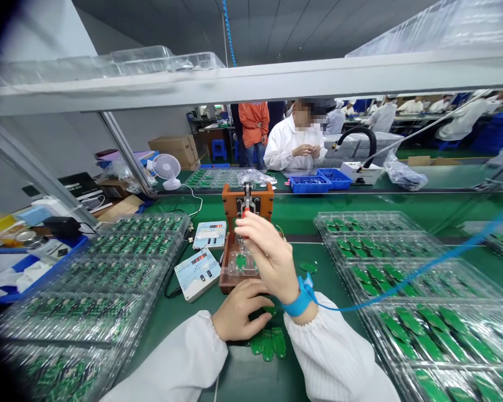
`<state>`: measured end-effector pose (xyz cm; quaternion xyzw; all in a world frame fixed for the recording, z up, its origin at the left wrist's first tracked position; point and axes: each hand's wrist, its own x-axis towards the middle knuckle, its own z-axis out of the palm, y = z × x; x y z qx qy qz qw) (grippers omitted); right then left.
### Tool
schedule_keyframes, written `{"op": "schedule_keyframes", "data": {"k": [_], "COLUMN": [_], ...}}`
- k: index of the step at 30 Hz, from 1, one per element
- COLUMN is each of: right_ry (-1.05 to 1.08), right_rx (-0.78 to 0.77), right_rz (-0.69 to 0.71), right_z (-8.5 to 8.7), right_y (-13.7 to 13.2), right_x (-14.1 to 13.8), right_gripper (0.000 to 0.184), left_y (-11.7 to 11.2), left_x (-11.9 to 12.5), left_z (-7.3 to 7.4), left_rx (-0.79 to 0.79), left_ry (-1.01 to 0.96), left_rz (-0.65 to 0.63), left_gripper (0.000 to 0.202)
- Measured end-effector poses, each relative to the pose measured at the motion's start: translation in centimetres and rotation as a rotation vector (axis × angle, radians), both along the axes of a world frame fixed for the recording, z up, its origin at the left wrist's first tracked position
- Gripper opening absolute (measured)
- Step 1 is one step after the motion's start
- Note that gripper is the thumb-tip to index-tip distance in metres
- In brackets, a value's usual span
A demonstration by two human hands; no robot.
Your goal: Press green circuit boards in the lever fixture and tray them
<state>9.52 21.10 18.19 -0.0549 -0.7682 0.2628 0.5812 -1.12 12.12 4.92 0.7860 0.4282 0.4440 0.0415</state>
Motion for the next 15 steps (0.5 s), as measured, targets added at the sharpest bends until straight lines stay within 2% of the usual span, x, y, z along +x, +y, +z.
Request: {"op": "schedule_keyframes", "data": {"k": [3, 11, 15], "right_ry": [0.009, 0.112, 0.117], "right_rx": [-0.006, -0.056, 0.012], "right_rz": [0.033, 0.086, 0.056], "right_z": [-1.3, -2.6, -2.7], "right_y": [0.3, 0.3, 0.2], "right_x": [-0.2, -1.2, -1.3], "right_gripper": [0.038, 0.048, 0.055], "left_y": [0.1, 0.0, -0.2], "left_x": [0.1, 0.1, -0.3], "left_z": [-0.2, -0.3, 0.6], "left_rx": [-0.018, -0.103, -0.141], "left_ry": [-0.005, -0.017, -0.161], "left_rz": [0.008, -0.006, -0.076], "left_gripper": [0.012, 0.014, 0.022]}}
